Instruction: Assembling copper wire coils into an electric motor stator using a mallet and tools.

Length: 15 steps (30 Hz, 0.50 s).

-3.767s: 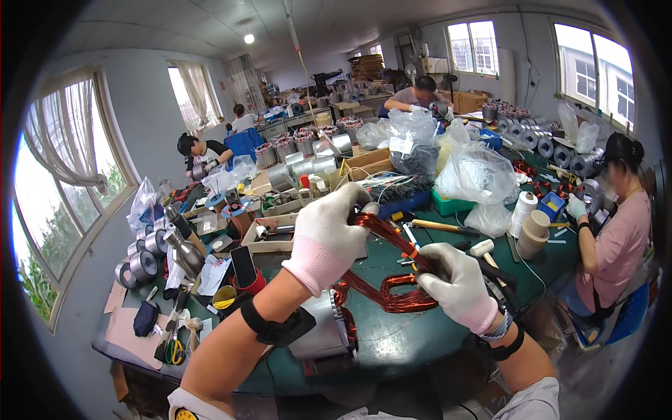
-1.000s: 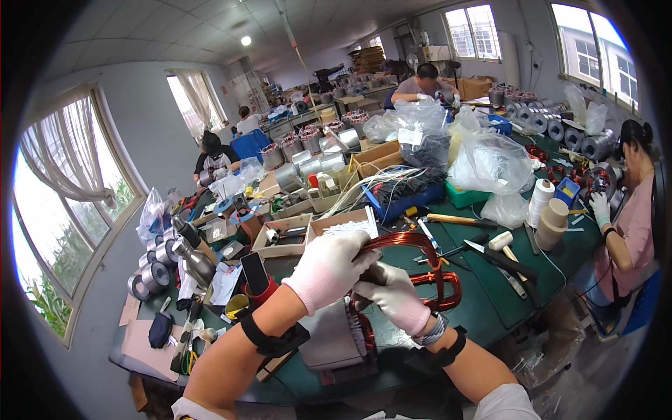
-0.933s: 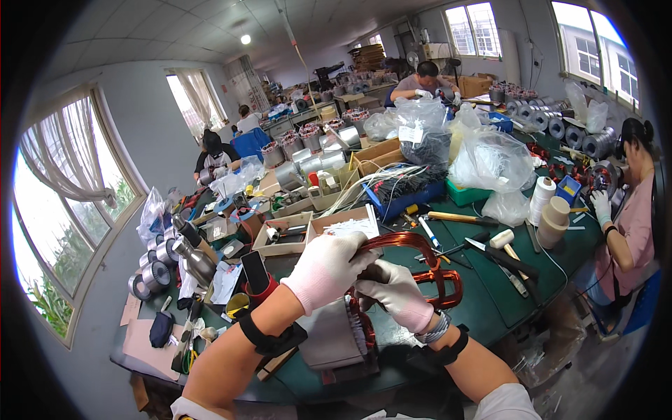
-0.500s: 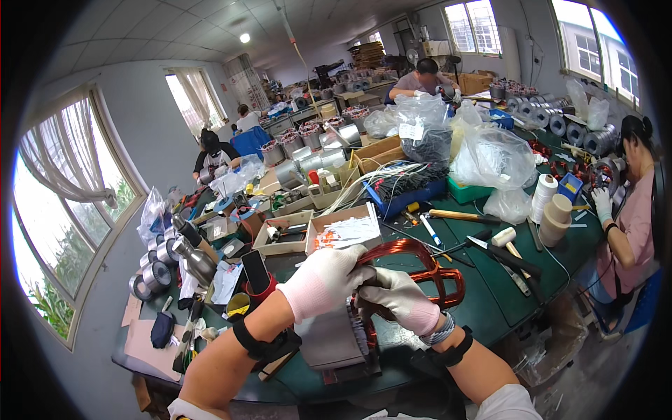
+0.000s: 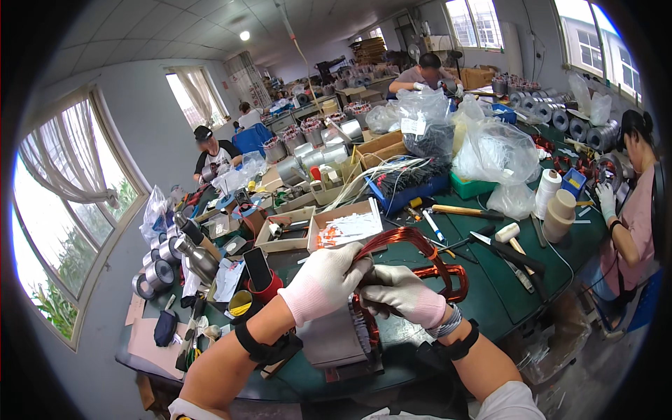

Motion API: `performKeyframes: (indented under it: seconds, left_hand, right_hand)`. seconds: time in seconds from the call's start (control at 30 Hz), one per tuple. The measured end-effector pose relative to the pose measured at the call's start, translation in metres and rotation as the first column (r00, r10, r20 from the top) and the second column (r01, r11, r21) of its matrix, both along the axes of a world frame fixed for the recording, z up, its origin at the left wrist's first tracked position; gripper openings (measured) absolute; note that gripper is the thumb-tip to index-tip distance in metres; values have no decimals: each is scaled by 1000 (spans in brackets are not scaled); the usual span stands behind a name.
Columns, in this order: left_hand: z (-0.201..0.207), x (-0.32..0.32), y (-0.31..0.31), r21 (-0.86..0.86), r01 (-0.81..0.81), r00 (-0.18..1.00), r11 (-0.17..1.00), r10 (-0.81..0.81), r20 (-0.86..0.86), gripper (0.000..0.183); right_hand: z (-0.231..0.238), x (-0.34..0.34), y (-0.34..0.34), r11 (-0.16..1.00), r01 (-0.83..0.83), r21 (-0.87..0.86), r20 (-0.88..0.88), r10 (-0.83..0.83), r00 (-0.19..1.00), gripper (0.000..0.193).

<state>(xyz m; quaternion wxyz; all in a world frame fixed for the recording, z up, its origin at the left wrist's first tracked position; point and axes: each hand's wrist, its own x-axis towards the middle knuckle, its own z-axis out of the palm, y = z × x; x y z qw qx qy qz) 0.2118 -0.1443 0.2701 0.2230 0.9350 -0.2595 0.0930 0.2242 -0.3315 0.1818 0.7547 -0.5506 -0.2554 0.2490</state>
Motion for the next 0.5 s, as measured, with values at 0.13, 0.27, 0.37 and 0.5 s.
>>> performKeyframes:
  seconds: [0.13, 0.27, 0.37, 0.5]
  left_hand:
    - [0, -2, 2, -14, 25, 997, 1000, -26, -75, 16]
    - [-1, -5, -1, -63, -9, 992, 998, 1, -124, 15]
    - [-8, -2, 3, -128, 94, 992, 987, -104, -68, 16]
    - [8, -8, -1, -157, 4, 937, 988, -59, -345, 19]
  right_hand:
    - [1, 0, -3, 997, -14, -73, -5, 14, 1000, 20]
    - [-1, 0, -3, 997, -22, -72, -16, 21, 1000, 20]
    - [-11, 1, -2, 997, -1, -78, -3, 1, 1000, 19]
    - [-17, -3, -2, 999, -27, -28, -24, 26, 999, 18]
